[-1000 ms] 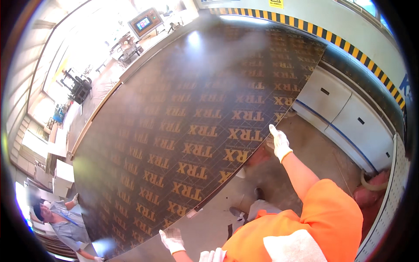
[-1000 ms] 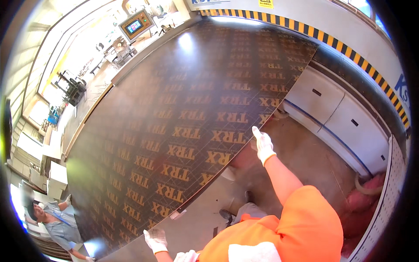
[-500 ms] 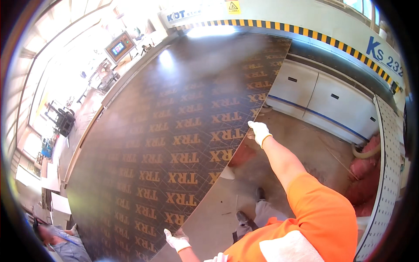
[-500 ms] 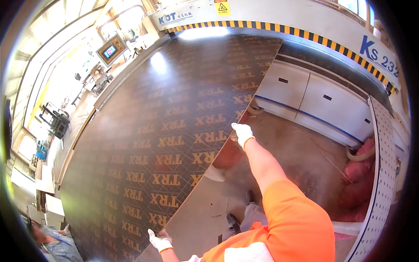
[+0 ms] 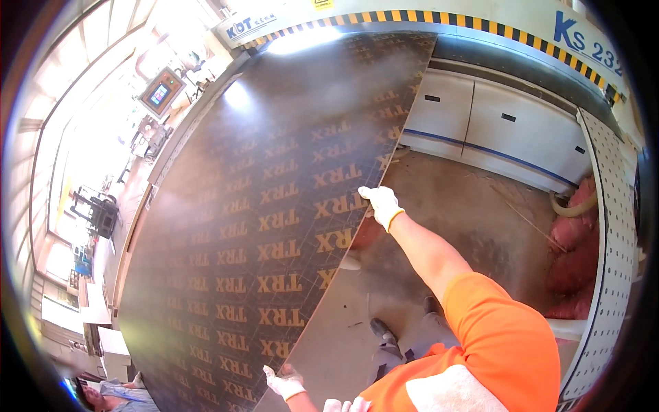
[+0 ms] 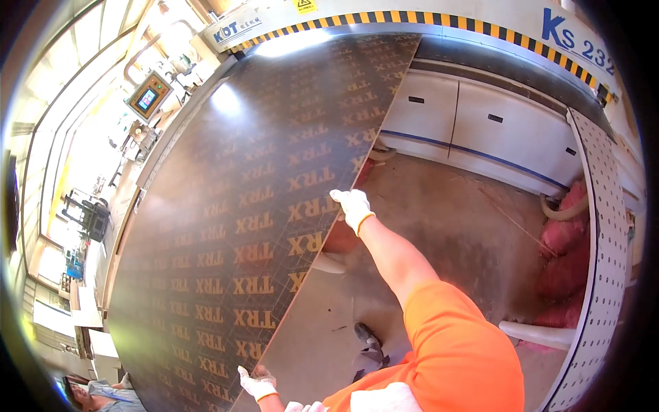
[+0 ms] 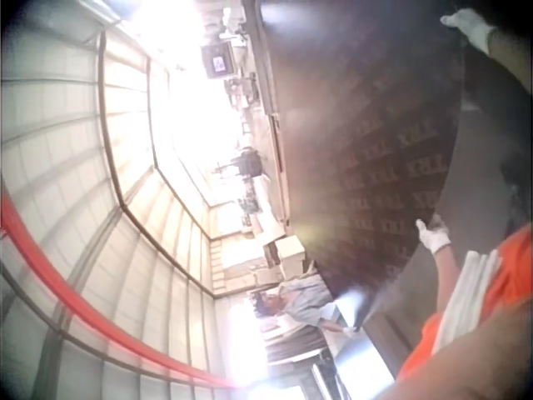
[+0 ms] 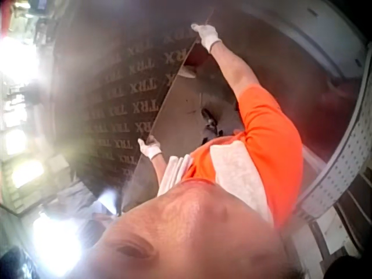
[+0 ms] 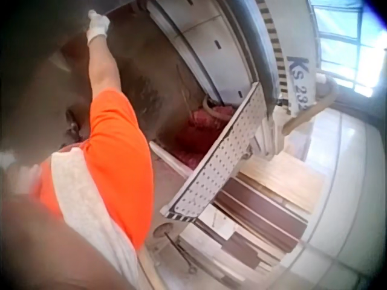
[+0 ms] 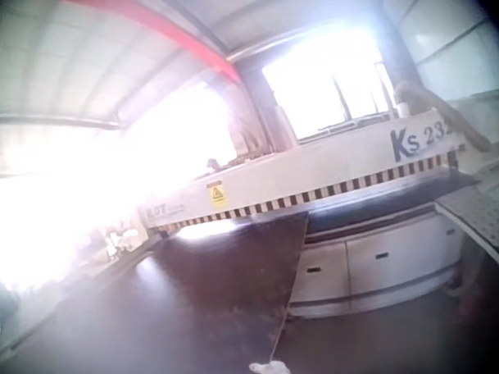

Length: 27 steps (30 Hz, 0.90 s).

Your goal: The person aligns a wooden board on a cutting machine using a rod and guides it into the machine. Together with a coworker, the person lifts cut boards from the machine onto a stack on the floor before positioning another board on the machine table.

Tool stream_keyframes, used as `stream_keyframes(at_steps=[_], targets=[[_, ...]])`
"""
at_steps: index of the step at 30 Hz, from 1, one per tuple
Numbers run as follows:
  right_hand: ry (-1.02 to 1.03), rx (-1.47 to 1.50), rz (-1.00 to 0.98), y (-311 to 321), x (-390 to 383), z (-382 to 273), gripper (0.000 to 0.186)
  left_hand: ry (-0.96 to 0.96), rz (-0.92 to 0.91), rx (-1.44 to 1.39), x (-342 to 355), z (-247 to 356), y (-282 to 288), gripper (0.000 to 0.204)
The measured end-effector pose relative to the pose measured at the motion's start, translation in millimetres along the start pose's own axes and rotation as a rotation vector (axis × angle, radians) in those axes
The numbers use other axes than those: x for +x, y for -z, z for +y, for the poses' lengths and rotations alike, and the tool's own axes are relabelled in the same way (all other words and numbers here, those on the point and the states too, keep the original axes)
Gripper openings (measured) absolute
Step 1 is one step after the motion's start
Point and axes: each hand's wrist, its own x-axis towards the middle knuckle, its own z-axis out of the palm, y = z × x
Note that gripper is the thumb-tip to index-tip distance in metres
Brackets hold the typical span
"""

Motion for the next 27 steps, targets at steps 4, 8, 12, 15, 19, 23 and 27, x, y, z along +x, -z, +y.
stream_keyframes(at_steps=[4,8,12,15,19,23,27], targets=[[-0.054,0.02,-0.021,11.1,-17.1,-1.8,0.049,-0.043,0.042,0.015,-1.0,3.8,-5.5,0.035],[-0.116,-0.041,-0.027,21.5,-17.7,9.0,0.049,-0.079,-0.038,0.09,56.2,9.8,24.3,0.043],[-0.163,0.028,-0.025,35.7,-12.5,22.7,0.049,0.126,-0.165,0.058,81.3,16.7,7.6,0.037],[-0.187,0.06,-0.03,35.2,-25.3,22.8,0.046,0.067,-0.072,0.121,84.0,25.9,-5.4,0.034],[-0.127,0.118,-0.022,35.5,-45.6,18.5,0.038,0.044,-0.157,0.316,103.6,52.6,-25.5,0.044],[-0.151,0.102,0.136,26.9,-53.0,17.7,0.032,0.044,-0.19,0.366,94.1,78.9,-100.4,0.044],[-0.123,0.187,0.207,21.9,-75.8,2.5,0.032,0.08,-0.254,0.408,113.8,117.0,-155.5,0.045]])
